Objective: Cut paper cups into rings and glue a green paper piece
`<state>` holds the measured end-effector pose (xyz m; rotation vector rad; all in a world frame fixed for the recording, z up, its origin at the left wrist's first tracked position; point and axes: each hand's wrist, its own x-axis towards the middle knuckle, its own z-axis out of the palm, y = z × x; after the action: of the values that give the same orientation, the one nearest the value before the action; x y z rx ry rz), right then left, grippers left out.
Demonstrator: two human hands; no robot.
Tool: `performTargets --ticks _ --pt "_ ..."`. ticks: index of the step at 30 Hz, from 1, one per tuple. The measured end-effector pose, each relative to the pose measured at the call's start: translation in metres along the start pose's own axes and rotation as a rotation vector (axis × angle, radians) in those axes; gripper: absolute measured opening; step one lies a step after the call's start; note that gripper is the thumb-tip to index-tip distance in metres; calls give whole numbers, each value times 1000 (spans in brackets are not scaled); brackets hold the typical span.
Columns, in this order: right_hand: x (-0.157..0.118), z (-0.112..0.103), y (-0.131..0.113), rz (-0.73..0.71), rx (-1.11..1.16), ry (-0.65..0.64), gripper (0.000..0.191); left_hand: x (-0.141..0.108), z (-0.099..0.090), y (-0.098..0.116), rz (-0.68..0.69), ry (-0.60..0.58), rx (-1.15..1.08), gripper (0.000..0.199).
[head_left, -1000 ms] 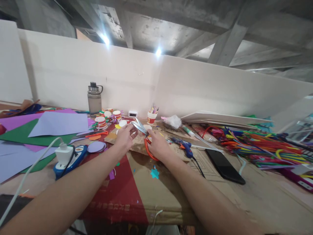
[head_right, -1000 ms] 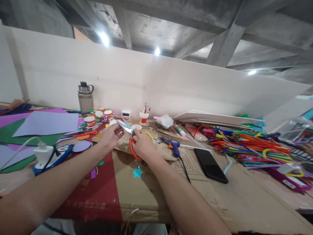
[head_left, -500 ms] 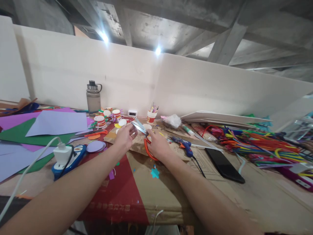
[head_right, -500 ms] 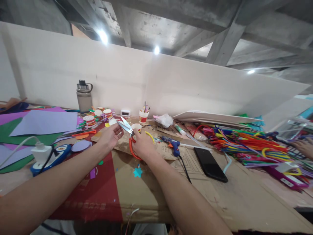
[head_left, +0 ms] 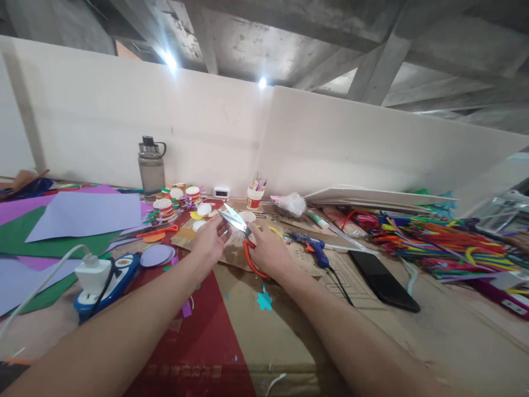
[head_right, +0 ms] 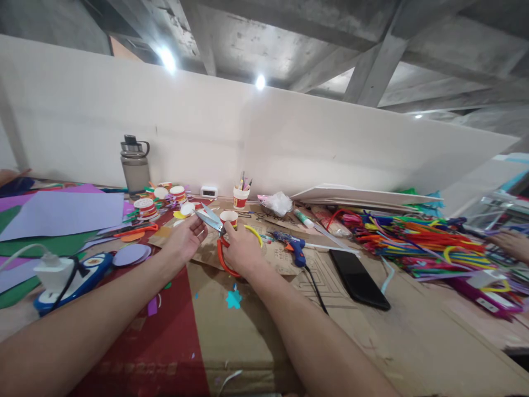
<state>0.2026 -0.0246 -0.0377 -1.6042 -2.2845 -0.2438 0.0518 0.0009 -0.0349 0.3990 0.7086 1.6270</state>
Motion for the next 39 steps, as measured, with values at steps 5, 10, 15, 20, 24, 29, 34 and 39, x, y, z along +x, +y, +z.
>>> performTargets --ticks 5,10,15,20,24,29,34,39 --pt "0 1 1 4 -18 -10 45 2 -2 -1 -13 -3 -9 10" --pt "-1 2 1 -8 -41 15 44 1 -1 0 -21 -5 -20 10" --pt "0 3 1 -5 -49 8 43 0 0 1 -27 0 -31 9" --pt "-1 3 1 -7 -63 8 43 1 0 1 -35 7 -39 9" --pt "-1 2 0 5 -75 -7 42 0 0 1 -24 -18 -46 8" --pt "-1 1 -1 8 -73 -28 46 0 0 1 -10 -2 -38 9" --pt "-1 -2 -2 15 -63 -38 44 -2 2 4 -2 4 -6 9" --pt "-2 -4 -3 20 -51 -53 41 -1 2 4 15 7 20 8"
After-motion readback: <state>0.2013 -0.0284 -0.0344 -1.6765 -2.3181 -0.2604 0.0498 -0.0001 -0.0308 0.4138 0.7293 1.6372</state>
